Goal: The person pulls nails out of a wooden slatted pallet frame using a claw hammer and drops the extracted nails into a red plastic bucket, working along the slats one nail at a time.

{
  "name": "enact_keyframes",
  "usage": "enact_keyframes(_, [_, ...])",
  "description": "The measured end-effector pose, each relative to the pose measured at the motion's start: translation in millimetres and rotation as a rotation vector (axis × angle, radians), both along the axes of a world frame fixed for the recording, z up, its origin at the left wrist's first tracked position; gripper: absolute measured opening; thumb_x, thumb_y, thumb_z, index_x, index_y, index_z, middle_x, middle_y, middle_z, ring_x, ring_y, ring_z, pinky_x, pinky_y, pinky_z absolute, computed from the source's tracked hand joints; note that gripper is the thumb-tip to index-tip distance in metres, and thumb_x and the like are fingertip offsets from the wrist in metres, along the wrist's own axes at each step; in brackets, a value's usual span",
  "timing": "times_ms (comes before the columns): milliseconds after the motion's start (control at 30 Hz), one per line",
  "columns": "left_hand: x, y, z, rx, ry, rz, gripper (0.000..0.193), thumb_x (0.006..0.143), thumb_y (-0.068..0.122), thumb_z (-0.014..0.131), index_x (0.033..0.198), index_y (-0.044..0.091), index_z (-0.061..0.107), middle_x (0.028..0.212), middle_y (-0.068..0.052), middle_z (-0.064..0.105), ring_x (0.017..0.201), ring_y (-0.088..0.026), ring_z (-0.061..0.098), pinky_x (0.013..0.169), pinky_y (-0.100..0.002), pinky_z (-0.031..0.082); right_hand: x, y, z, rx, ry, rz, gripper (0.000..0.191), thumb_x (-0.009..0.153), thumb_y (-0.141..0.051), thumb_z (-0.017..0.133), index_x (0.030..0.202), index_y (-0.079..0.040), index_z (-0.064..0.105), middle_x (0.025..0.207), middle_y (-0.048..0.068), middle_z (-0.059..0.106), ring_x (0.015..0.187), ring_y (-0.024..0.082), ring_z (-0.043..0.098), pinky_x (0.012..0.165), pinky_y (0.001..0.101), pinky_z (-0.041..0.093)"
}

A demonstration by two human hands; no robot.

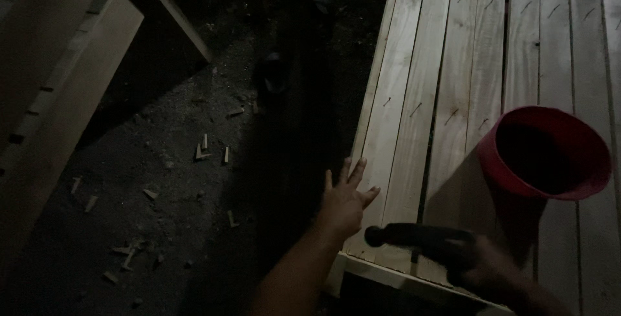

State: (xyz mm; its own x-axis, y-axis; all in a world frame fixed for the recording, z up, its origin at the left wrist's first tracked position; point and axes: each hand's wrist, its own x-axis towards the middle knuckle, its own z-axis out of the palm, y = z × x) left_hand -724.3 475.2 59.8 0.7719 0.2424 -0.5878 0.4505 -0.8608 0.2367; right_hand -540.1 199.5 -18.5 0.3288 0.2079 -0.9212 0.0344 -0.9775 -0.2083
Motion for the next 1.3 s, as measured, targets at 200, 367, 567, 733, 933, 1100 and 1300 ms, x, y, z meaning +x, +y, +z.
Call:
enact_keyframes(200, [2.2, 2.2, 0.1, 0.02, 0.059, -0.034, 0.096, 0.086, -0.008, 0.068, 0.159, 0.042, 0.031, 0.171, -0.007, -0.022, 0.157, -0.036, -0.017, 0.123, -0.063, 0.005, -25.7, 32.7, 14.7, -0.104, 0.049, 0.391, 0.036, 0.092, -0.018, 0.075, 0.127, -0.021, 0.066, 0.103, 0.002, 0.081, 0.093, 0.015, 0.078, 0.084, 0.0333, 0.062])
enact_keyframes(367, [5.5, -3.3, -3.5, 0.033, 0.127, -0.02, 0.094, 0.088, 0.003, 0.074, 0.159, 0.043, 0.027, 0.171, -0.005, -0.024, 0.158, -0.036, -0.018, 0.124, -0.064, 0.005, -26.5, 35.5, 29.0, -0.092, 0.048, 0.233, 0.03, 0.093, -0.021, 0.075, 0.12, -0.01, 0.071, 0.104, 0.009, 0.08, 0.09, 0.02, 0.078, 0.081, 0.0362, 0.062])
enact_keyframes(567, [6.0, -0.3, -13.0, 0.028, 0.096, -0.049, 0.093, 0.09, -0.002, 0.069, 0.159, 0.045, 0.026, 0.171, -0.008, -0.025, 0.157, -0.038, -0.018, 0.123, -0.066, 0.006, -31.6, 45.7, 37.3, -0.13, 0.038, 0.426, 0.035, 0.093, -0.02, 0.076, 0.127, -0.015, 0.068, 0.11, 0.002, 0.079, 0.095, 0.014, 0.076, 0.083, 0.0318, 0.062])
enact_keyframes(733, [5.2, 2.6, -5.2, 0.015, 0.135, -0.038, 0.093, 0.091, -0.001, 0.068, 0.159, 0.045, 0.025, 0.17, -0.007, -0.026, 0.157, -0.037, -0.02, 0.123, -0.065, 0.004, -34.9, 52.2, 27.2, -0.089, -0.016, 0.418, 0.039, 0.094, -0.02, 0.076, 0.131, -0.021, 0.066, 0.111, -0.001, 0.078, 0.093, 0.012, 0.075, 0.083, 0.0301, 0.061])
enact_keyframes(933, [4.4, 5.7, 7.4, -0.035, 0.156, -0.036, 0.093, 0.088, 0.011, 0.075, 0.158, 0.043, 0.025, 0.171, -0.006, -0.026, 0.158, -0.035, -0.019, 0.124, -0.065, 0.006, -25.1, 28.6, 16.0, 0.138, 0.048, 0.248, 0.022, 0.095, -0.017, 0.074, 0.11, 0.0, 0.07, 0.09, 0.014, 0.075, 0.072, 0.019, 0.068, 0.064, 0.0347, 0.06])
enact_keyframes(1100, [-2.7, 5.9, -4.7, 0.027, -0.032, -0.027, 0.085, 0.091, -0.002, 0.067, 0.157, 0.043, 0.037, 0.173, -0.007, -0.02, 0.158, -0.038, -0.016, 0.122, -0.066, 0.007, -28.9, 45.4, 22.9, -0.245, 0.031, 0.433, 0.026, 0.097, -0.018, 0.071, 0.123, -0.019, 0.071, 0.098, 0.005, 0.081, 0.082, 0.015, 0.074, 0.073, 0.0324, 0.06])
enact_keyframes(1300, [-4.4, 4.5, -18.2, -0.02, -0.044, -0.015, 0.084, 0.087, 0.0, 0.07, 0.155, 0.041, 0.04, 0.172, -0.008, -0.018, 0.158, -0.036, -0.014, 0.123, -0.064, 0.007, -32.4, 44.4, 37.0, -0.041, -0.08, 0.522, 0.032, 0.091, -0.022, 0.077, 0.123, -0.018, 0.074, 0.099, 0.001, 0.082, 0.084, 0.015, 0.076, 0.078, 0.0331, 0.059])
